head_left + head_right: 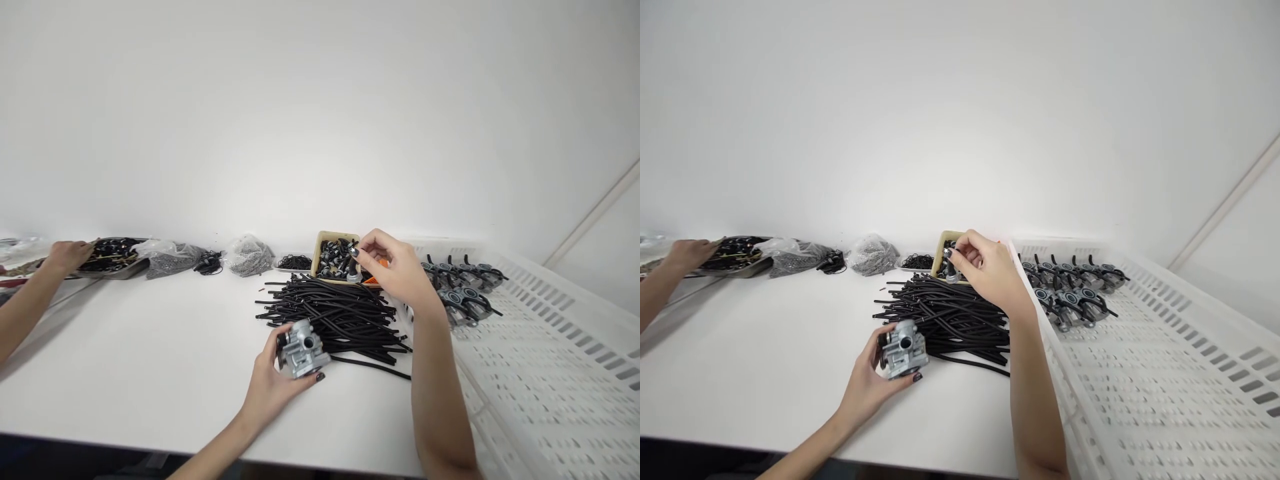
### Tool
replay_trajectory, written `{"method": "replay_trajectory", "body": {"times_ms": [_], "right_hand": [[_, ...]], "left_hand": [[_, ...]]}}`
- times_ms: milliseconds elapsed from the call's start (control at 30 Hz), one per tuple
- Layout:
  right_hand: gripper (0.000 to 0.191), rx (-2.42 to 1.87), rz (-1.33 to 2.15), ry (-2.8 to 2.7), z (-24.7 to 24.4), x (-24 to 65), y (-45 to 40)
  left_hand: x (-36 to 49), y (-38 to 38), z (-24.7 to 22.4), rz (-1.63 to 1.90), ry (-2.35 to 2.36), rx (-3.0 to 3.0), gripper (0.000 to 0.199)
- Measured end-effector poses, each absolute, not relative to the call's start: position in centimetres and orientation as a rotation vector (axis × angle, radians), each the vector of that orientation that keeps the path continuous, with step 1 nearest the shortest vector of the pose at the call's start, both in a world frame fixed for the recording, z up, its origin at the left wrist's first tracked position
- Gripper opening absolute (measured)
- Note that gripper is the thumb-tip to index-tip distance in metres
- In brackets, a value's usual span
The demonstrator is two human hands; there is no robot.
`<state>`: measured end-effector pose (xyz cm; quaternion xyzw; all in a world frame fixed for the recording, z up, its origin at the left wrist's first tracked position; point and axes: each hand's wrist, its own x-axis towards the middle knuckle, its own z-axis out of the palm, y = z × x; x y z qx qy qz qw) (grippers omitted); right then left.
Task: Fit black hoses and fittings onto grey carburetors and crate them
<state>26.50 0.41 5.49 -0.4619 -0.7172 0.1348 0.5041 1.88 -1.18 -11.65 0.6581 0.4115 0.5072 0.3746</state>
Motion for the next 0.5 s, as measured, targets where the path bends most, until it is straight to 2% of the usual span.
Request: {"method": "replay_trajectory", "body": {"times_ms": [133, 267, 367, 500], "right_hand": [[0.014, -0.775, 0.468, -1.644, 5.5, 25.5, 0.2], [0.016, -0.602, 0.453, -1.453, 5.5, 25.3, 0.2], [0.018, -0.581, 0.385, -1.267, 5.4, 26.2, 0.7], [0.026, -0.503, 0.446, -1.141, 5.3, 26.9, 1.3]], "left_hand": [[3.5, 1.2, -5.2, 1.539, 0.862, 1.921, 0.077], [5.9, 3.4, 1.3, 1.603, 0.808, 2.279, 0.076], [7.0, 4.4, 3.6, 1.674, 0.869, 2.447, 0.075], [7.0, 5.0, 4.1, 1.655, 0.862, 2.541, 0.073]]}}
